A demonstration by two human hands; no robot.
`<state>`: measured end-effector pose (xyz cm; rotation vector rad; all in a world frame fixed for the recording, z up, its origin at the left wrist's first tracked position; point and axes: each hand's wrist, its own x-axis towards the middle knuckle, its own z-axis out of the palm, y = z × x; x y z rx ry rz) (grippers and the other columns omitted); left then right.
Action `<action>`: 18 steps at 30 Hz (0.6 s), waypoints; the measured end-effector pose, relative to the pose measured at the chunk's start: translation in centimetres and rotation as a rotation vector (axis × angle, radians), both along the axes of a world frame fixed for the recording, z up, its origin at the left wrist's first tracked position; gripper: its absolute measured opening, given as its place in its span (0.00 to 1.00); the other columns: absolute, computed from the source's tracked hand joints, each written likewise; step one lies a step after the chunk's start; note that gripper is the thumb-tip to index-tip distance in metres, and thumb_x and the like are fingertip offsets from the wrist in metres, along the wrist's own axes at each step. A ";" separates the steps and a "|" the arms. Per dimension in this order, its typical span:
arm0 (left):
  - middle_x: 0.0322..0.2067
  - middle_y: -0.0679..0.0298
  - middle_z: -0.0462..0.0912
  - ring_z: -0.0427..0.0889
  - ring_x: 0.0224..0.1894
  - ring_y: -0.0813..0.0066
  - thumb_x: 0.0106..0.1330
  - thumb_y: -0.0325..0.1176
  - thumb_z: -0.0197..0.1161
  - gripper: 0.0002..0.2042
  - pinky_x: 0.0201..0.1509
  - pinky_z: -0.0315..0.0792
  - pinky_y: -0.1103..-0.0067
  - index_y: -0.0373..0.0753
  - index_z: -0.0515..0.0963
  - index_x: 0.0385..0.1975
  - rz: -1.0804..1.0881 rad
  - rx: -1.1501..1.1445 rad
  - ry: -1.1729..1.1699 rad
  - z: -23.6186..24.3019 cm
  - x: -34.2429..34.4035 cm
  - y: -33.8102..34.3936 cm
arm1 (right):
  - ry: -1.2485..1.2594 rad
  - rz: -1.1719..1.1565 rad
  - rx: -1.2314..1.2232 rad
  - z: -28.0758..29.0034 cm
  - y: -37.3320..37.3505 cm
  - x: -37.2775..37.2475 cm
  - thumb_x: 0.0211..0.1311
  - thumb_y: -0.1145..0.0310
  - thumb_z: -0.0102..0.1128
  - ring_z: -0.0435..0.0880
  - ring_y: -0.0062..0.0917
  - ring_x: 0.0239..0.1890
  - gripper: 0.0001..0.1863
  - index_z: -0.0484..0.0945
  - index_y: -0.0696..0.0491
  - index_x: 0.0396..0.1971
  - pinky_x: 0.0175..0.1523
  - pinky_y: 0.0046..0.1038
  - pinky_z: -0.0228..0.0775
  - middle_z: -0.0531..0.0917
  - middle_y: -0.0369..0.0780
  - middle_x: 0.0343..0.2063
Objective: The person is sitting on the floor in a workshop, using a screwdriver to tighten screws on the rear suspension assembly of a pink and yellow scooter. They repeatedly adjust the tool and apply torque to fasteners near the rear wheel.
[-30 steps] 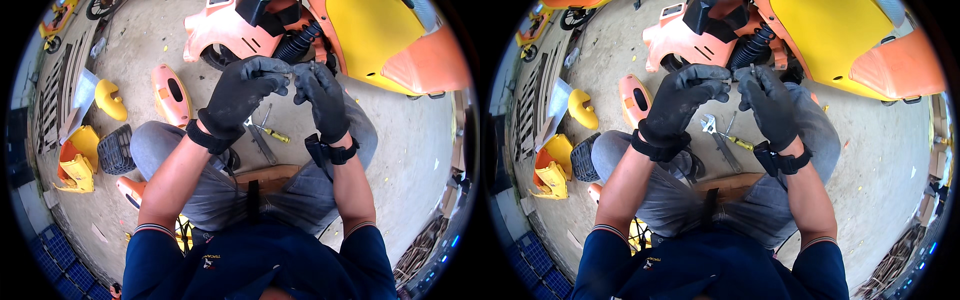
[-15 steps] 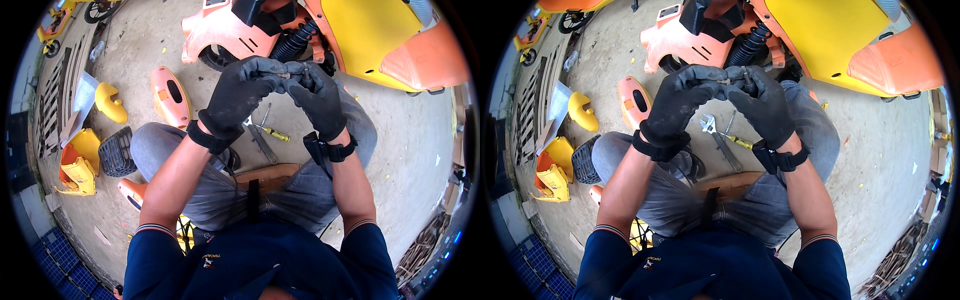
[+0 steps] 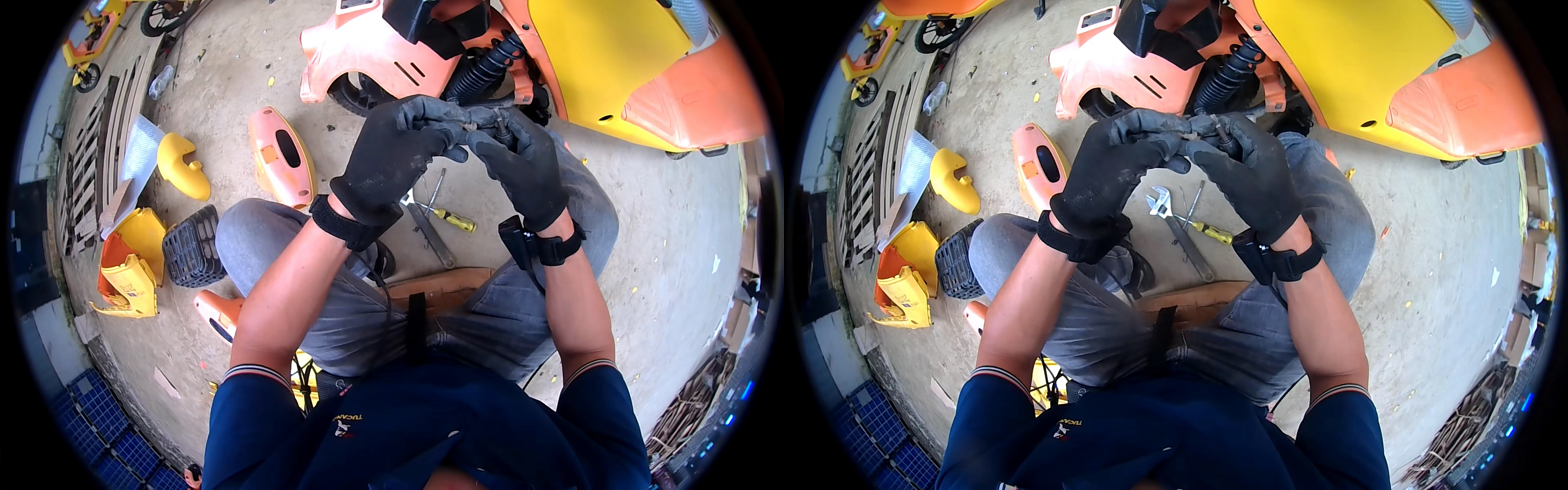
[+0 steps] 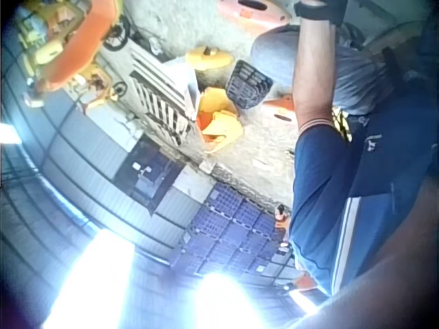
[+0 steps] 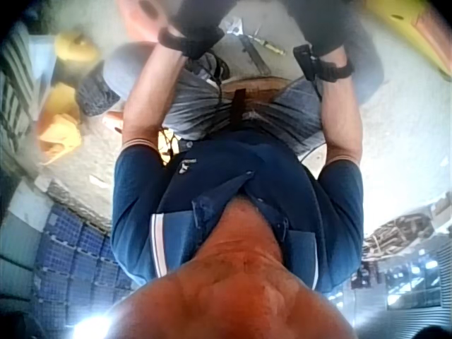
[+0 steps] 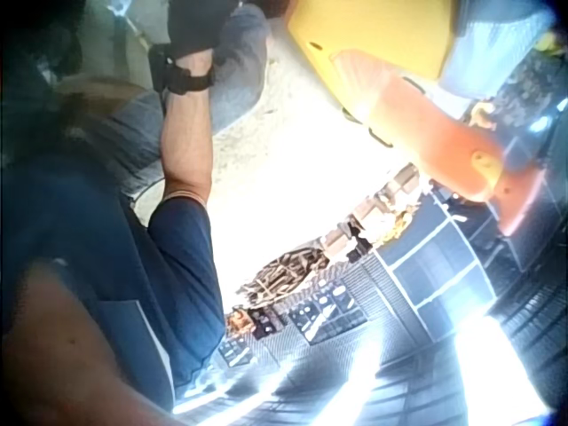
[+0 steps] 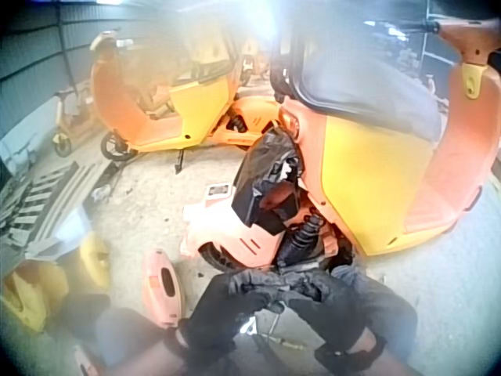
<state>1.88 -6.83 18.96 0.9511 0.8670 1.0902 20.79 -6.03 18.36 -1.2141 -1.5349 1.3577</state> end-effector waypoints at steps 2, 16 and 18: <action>0.30 0.59 0.82 0.81 0.31 0.76 0.59 0.20 0.57 0.07 0.37 0.76 0.82 0.27 0.77 0.36 0.006 -0.006 -0.009 0.0 0.0 0.0 | 0.019 -0.004 -0.012 0.0 0.0 0.0 0.54 0.70 0.63 0.72 0.12 0.28 0.13 0.77 0.57 0.39 0.34 0.17 0.67 0.79 0.32 0.26; 0.29 0.60 0.81 0.81 0.30 0.76 0.57 0.19 0.55 0.08 0.38 0.74 0.82 0.29 0.76 0.36 -0.018 -0.006 0.039 0.2 0.0 0.0 | 0.086 -0.015 0.001 0.2 -0.1 -0.1 0.53 0.71 0.63 0.74 0.14 0.31 0.16 0.77 0.57 0.43 0.38 0.17 0.69 0.80 0.34 0.29; 0.29 0.60 0.81 0.81 0.30 0.76 0.57 0.19 0.55 0.08 0.38 0.74 0.82 0.28 0.76 0.36 -0.024 -0.004 0.015 0.0 -0.1 0.1 | 0.076 -0.014 0.006 0.2 -0.1 -0.1 0.53 0.71 0.63 0.74 0.14 0.31 0.16 0.77 0.57 0.43 0.39 0.18 0.69 0.80 0.34 0.30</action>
